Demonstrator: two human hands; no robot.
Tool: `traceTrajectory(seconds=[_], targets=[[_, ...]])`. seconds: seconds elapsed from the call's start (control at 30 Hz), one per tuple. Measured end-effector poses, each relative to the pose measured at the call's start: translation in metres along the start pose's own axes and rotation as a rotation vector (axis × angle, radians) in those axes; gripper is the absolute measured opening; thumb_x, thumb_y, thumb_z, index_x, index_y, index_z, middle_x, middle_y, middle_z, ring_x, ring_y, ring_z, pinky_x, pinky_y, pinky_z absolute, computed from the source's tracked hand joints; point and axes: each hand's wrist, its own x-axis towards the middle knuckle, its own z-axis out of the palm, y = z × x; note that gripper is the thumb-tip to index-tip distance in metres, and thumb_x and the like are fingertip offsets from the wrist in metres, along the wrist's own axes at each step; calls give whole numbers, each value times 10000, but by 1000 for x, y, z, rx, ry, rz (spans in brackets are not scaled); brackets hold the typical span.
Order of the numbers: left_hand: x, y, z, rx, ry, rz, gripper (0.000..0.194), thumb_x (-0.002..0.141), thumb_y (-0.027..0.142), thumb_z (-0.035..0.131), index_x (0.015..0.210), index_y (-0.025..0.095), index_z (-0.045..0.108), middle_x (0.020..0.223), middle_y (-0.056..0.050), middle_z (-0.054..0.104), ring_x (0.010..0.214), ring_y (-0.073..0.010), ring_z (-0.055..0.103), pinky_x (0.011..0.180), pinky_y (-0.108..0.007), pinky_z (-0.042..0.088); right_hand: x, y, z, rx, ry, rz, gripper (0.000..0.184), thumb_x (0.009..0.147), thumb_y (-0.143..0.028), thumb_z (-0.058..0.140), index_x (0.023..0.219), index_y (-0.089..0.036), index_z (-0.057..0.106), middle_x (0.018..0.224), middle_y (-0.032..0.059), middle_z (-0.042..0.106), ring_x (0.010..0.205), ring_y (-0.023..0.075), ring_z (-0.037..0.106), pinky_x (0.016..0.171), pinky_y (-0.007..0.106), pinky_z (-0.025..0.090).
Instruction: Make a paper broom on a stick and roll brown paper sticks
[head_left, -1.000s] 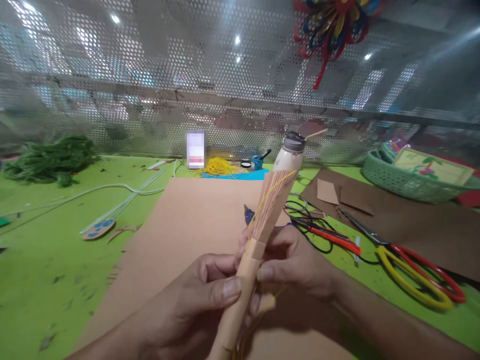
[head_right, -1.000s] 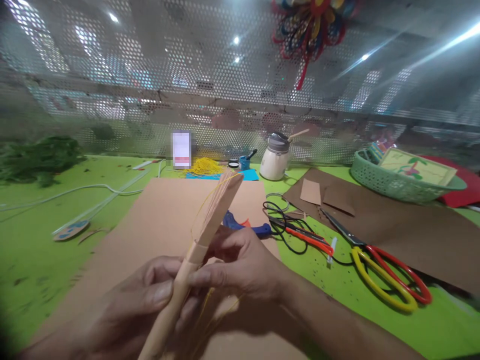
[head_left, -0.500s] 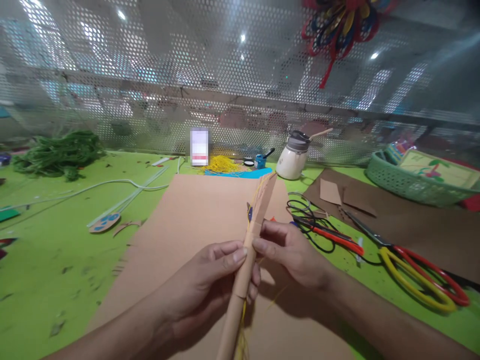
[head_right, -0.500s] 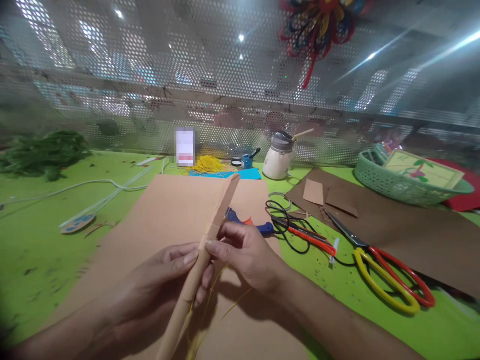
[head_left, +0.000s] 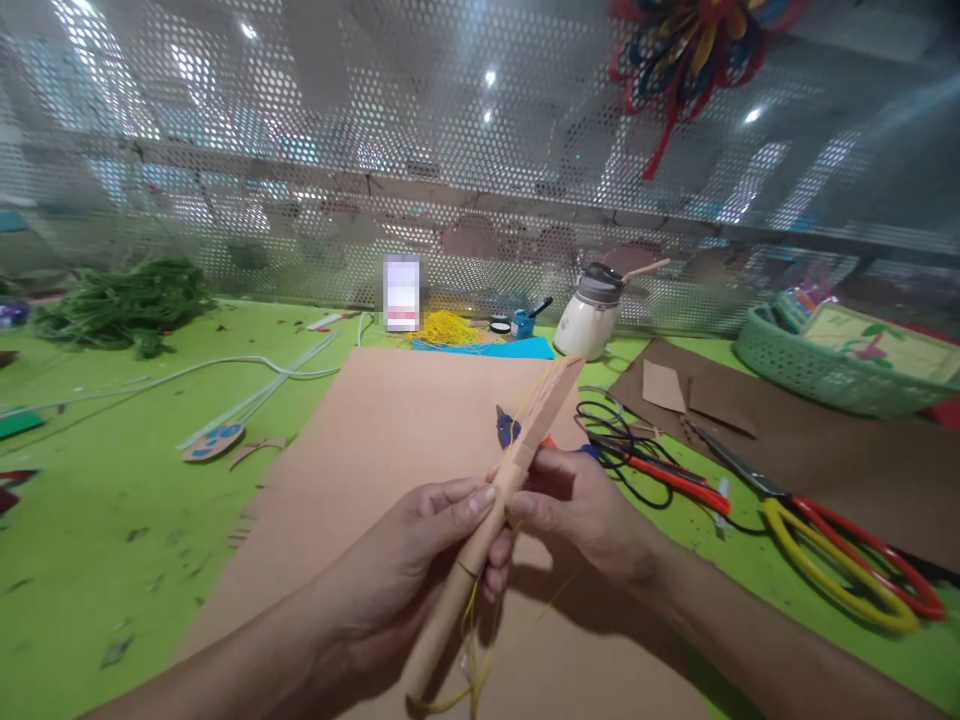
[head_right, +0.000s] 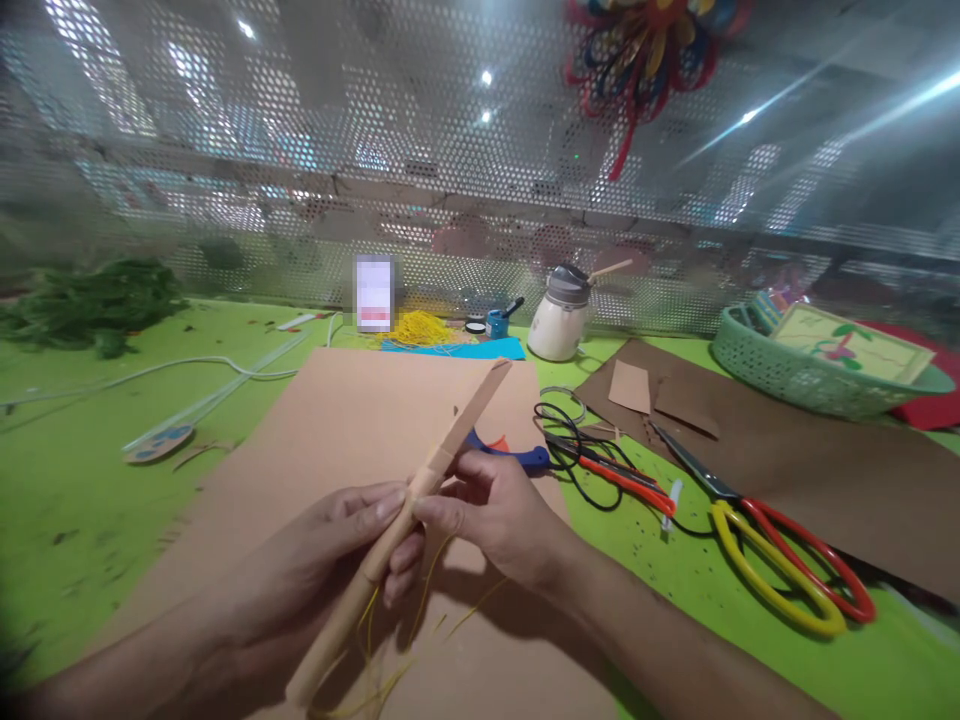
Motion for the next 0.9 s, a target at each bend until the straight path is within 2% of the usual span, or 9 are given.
traceTrajectory(seconds=[0.17, 0.3, 0.4, 0.47, 0.57, 0.67, 0.77, 0.83, 0.9], targets=[[1, 0, 0, 13, 15, -8, 239, 911, 307, 570, 815, 98, 634, 680, -29, 558, 568, -93, 522, 545, -197, 449, 0, 2, 3, 5, 55, -17, 240, 838, -338, 704, 928, -145, 594, 691, 60, 716, 597, 211, 696, 615, 372, 553], [1, 0, 0, 76, 19, -27, 327, 923, 356, 533, 757, 94, 636, 662, -53, 584, 565, -111, 541, 559, -222, 455, 2, 8, 0, 10, 31, -34, 194, 874, -325, 658, 923, -150, 589, 644, 46, 701, 573, 216, 686, 589, 368, 537], [2, -1, 0, 164, 71, -22, 370, 927, 404, 517, 778, 92, 650, 697, -75, 619, 586, -134, 568, 602, -266, 473, 2, 13, -4, 10, 34, -22, 189, 878, -329, 653, 898, -151, 593, 585, 13, 655, 538, 189, 646, 574, 347, 515], [3, -2, 0, 230, 105, 15, 378, 916, 431, 539, 800, 91, 659, 728, -81, 630, 623, -142, 580, 646, -281, 477, 2, 14, -5, 20, 83, 8, 192, 866, -334, 668, 875, -153, 605, 591, 3, 635, 546, 168, 620, 590, 339, 511], [4, -2, 0, 330, 175, 84, 308, 857, 429, 637, 933, 133, 679, 801, -54, 622, 723, -148, 575, 667, -256, 467, 2, 13, -5, 62, 226, 75, 180, 820, -309, 720, 893, -166, 637, 768, 33, 676, 690, 165, 632, 685, 343, 522], [2, 0, 2, 535, 241, 99, 370, 792, 394, 712, 1100, 193, 670, 894, -56, 638, 796, -176, 575, 606, -229, 443, 2, 12, -5, 74, 304, 108, 192, 778, -293, 760, 901, -177, 669, 896, 52, 685, 863, 187, 629, 782, 350, 505], [-1, 1, 4, 721, 250, 143, 379, 816, 387, 673, 1135, 182, 672, 771, -29, 618, 659, -140, 520, 524, -211, 372, 3, 12, -6, 57, 307, 75, 206, 763, -305, 774, 886, -166, 685, 882, 49, 678, 880, 189, 617, 819, 358, 486], [-3, -1, 4, 765, 230, 149, 385, 852, 400, 627, 1163, 175, 660, 648, 17, 543, 552, -105, 417, 483, -206, 305, 3, 13, -7, 40, 305, 45, 219, 756, -305, 780, 881, -151, 688, 861, 46, 675, 845, 181, 615, 818, 357, 478], [-3, -6, 4, 770, 222, 155, 397, 881, 414, 588, 1195, 176, 639, 628, 32, 508, 535, -96, 353, 476, -207, 266, 3, 13, -7, 20, 309, 28, 219, 762, -300, 776, 883, -141, 685, 835, 43, 673, 815, 176, 616, 796, 347, 477]])
